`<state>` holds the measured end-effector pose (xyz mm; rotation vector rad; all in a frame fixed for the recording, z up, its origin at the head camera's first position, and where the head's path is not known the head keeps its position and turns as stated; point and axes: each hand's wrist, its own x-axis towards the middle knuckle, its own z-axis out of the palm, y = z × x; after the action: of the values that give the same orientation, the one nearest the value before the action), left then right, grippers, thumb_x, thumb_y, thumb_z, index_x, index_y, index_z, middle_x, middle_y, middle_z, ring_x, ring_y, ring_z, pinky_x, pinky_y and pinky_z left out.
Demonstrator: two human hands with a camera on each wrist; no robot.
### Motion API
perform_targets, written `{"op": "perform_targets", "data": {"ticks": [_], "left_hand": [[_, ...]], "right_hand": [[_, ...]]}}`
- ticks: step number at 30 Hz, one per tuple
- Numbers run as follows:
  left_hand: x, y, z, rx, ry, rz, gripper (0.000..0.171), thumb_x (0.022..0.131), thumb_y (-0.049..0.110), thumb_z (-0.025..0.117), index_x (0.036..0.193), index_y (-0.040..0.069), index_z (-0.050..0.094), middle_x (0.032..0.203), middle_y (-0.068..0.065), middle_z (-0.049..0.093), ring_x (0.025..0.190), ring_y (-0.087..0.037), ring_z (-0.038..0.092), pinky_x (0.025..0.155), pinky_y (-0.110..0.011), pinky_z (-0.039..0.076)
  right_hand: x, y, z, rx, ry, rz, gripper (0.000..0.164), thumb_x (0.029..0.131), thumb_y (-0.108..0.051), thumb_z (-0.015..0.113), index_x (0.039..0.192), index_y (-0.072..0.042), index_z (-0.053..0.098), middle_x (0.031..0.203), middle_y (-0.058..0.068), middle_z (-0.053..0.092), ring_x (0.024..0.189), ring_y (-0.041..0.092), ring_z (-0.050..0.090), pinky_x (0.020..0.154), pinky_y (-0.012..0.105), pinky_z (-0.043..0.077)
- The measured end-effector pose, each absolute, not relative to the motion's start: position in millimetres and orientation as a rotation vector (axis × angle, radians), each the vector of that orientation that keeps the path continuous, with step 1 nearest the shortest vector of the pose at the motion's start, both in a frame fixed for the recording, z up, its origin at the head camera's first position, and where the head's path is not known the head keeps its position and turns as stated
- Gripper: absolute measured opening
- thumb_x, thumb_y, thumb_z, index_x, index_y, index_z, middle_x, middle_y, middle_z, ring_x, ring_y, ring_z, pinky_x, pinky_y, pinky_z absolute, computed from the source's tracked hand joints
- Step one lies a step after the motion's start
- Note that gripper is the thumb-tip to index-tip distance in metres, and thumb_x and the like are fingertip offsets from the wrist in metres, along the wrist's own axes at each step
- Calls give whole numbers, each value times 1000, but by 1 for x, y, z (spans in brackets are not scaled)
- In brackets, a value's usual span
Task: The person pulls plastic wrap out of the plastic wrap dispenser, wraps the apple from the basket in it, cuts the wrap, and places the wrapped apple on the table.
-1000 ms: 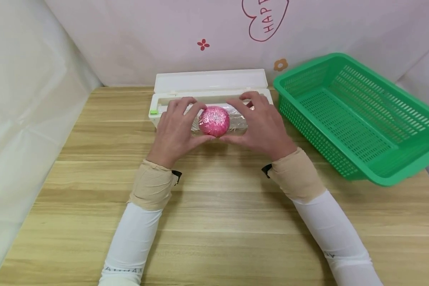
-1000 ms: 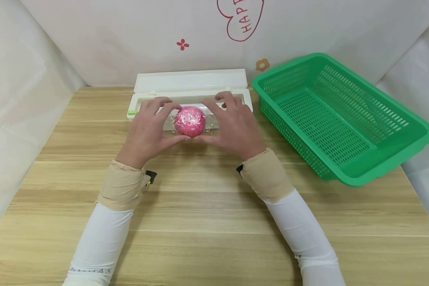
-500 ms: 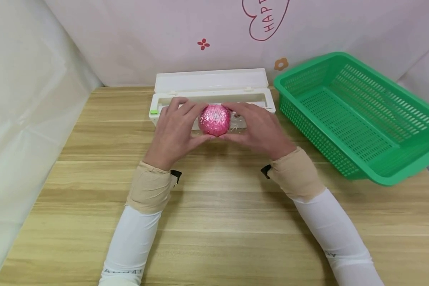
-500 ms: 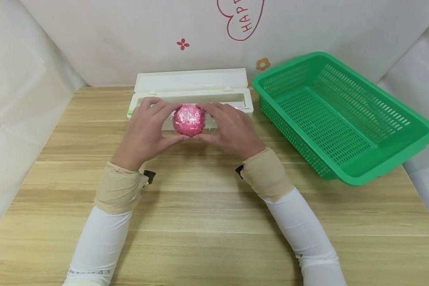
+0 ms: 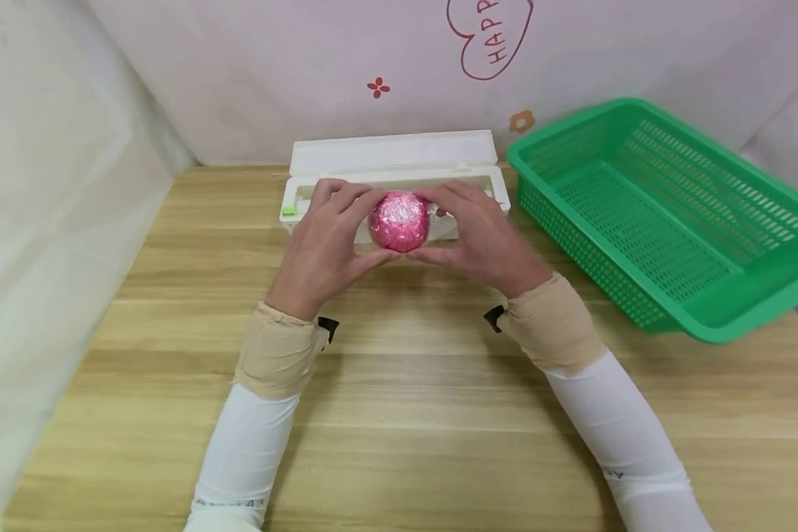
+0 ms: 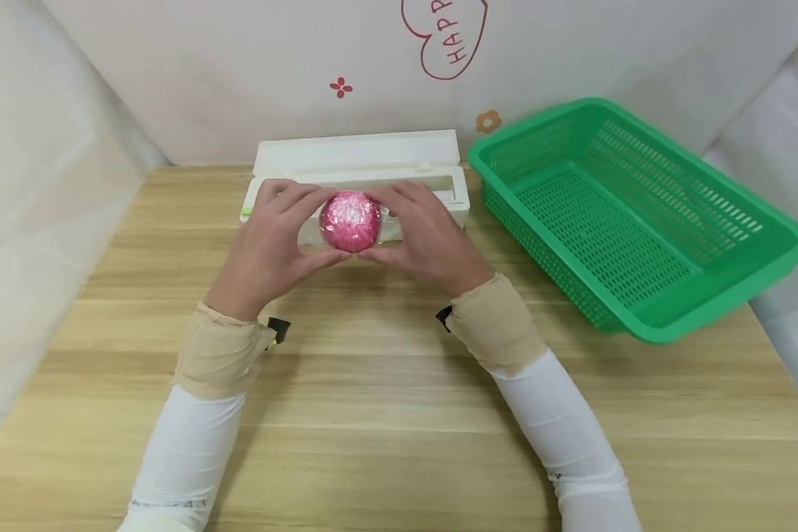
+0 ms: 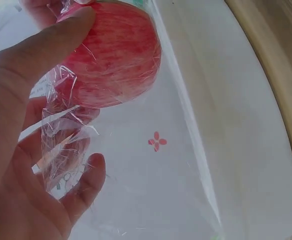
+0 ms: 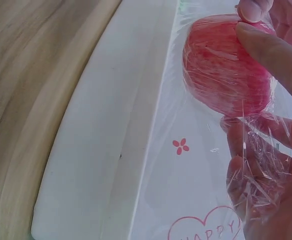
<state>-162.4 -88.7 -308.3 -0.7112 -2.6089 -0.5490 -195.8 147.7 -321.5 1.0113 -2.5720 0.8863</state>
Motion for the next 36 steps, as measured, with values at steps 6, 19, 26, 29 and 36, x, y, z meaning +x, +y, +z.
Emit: {"op": "perform_targets", "data": {"ticks": [6, 19, 26, 29, 36], "left_hand": [[-162, -88, -304, -702, -2580, -538, 74, 77, 39, 96, 139, 11, 67, 132, -8, 71, 128, -30, 50, 94, -46, 62], [-182, -95, -257, -689, -2602, -408, 71, 77, 46, 94, 135, 13, 69, 132, -5, 74, 120, -30, 47, 84, -43, 61], [-196, -100, -241, -706, -2632, -494, 70, 78, 40, 95, 137, 12, 69, 136, -6, 73, 115, -30, 43, 90, -39, 50], [-202, -101, -234, -690, -2667, -525, 71, 78, 40, 95, 138, 13, 68, 139, -4, 72, 116, -28, 41, 88, -38, 47], [-212, -93, -214, -589, -2783, -500, 72, 79, 44, 93, 140, 16, 67, 142, 1, 70, 119, -25, 39, 87, -44, 55]], "right_hand": [[-196, 150, -316, 1023, -2528, 861, 74, 79, -32, 95, 142, -7, 64, 130, 13, 71, 110, 29, 65, 92, 45, 60], [-215, 144, -270, 985, -2572, 731, 74, 79, -35, 95, 141, -8, 66, 130, 15, 72, 120, 34, 58, 104, 54, 45], [-226, 138, -245, 965, -2675, 706, 71, 82, -36, 93, 143, -12, 66, 132, 11, 72, 121, 31, 58, 103, 49, 50], [-230, 137, -235, 893, -2760, 652, 74, 82, -43, 91, 147, -20, 64, 138, 7, 70, 129, 30, 60, 105, 56, 52], [-241, 138, -221, 791, -2830, 579, 79, 82, -51, 88, 152, -27, 59, 149, 2, 65, 138, 26, 59, 110, 61, 51]]}}
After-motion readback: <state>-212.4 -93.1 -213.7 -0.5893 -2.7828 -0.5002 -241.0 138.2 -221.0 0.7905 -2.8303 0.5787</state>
